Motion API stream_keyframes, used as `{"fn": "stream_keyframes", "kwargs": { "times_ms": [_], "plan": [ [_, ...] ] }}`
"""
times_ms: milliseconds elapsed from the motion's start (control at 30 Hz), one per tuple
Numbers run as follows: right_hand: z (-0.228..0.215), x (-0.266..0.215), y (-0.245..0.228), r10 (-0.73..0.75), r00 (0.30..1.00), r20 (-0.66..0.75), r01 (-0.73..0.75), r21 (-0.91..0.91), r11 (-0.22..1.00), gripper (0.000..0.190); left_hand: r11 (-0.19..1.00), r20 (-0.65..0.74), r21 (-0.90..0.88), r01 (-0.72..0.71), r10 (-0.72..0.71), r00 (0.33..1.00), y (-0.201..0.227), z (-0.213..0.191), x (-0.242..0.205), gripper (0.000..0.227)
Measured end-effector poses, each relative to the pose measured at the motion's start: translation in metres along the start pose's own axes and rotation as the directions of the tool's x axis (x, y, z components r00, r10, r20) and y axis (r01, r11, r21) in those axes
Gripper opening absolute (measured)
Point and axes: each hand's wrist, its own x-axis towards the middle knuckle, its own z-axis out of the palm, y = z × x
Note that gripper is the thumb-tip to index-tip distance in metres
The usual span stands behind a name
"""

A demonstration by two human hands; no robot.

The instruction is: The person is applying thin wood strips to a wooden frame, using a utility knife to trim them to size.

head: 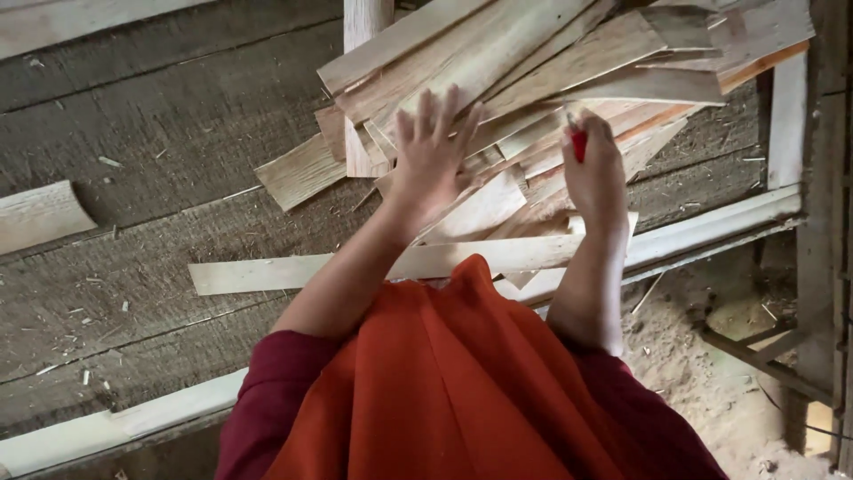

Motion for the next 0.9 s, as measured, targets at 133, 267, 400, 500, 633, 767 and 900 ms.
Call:
{"fn": "stream_keyframes", "kwargs": {
  "times_ms": [133, 267, 400, 500, 633, 767, 900],
  "plan": [
    [0.009, 0.002, -0.004, -0.196, 0.98, 0.035, 0.191, 0.112, 0.975, 0.017, 1.0, 0.099, 0.023, -0.003, 0.001, 0.995, 0.018, -0.023, -0.003, 0.096],
    [0.006, 0.004, -0.003, -0.23, 0.973, -0.001, 0.229, 0.07, 0.971, 0.024, 1.0, 0.177, 0.003, -0.019, 0.019, 0.984, 0.02, 0.019, 0.01, 0.098],
    [-0.008, 0.0, 0.011, -0.056, 0.997, -0.046, 0.061, 0.106, 0.992, 0.008, 0.993, -0.132, -0.002, -0.122, 0.121, 0.984, 0.012, -0.008, 0.006, 0.06],
    [-0.019, -0.003, 0.018, 0.066, 0.993, -0.101, -0.059, 0.071, 0.996, 0.015, 0.98, -0.297, 0.003, -0.197, 0.189, 0.936, -0.001, -0.008, 0.015, 0.055],
    [-0.024, -0.002, 0.04, 0.201, 0.969, -0.146, -0.19, 0.091, 0.978, 0.01, 0.98, -0.368, 0.0, -0.197, 0.184, 0.911, -0.02, 0.002, 0.028, 0.055],
    [-0.022, -0.001, 0.05, 0.202, 0.965, -0.167, -0.19, 0.083, 0.978, 0.014, 0.968, -0.384, -0.152, -0.199, 0.128, 0.915, -0.022, -0.021, 0.033, 0.045],
    [-0.014, 0.006, 0.054, 0.278, 0.953, -0.123, -0.261, 0.14, 0.955, 0.013, 0.973, -0.365, -0.198, -0.121, 0.042, 0.93, -0.023, -0.01, 0.042, 0.042]
  ]
}}
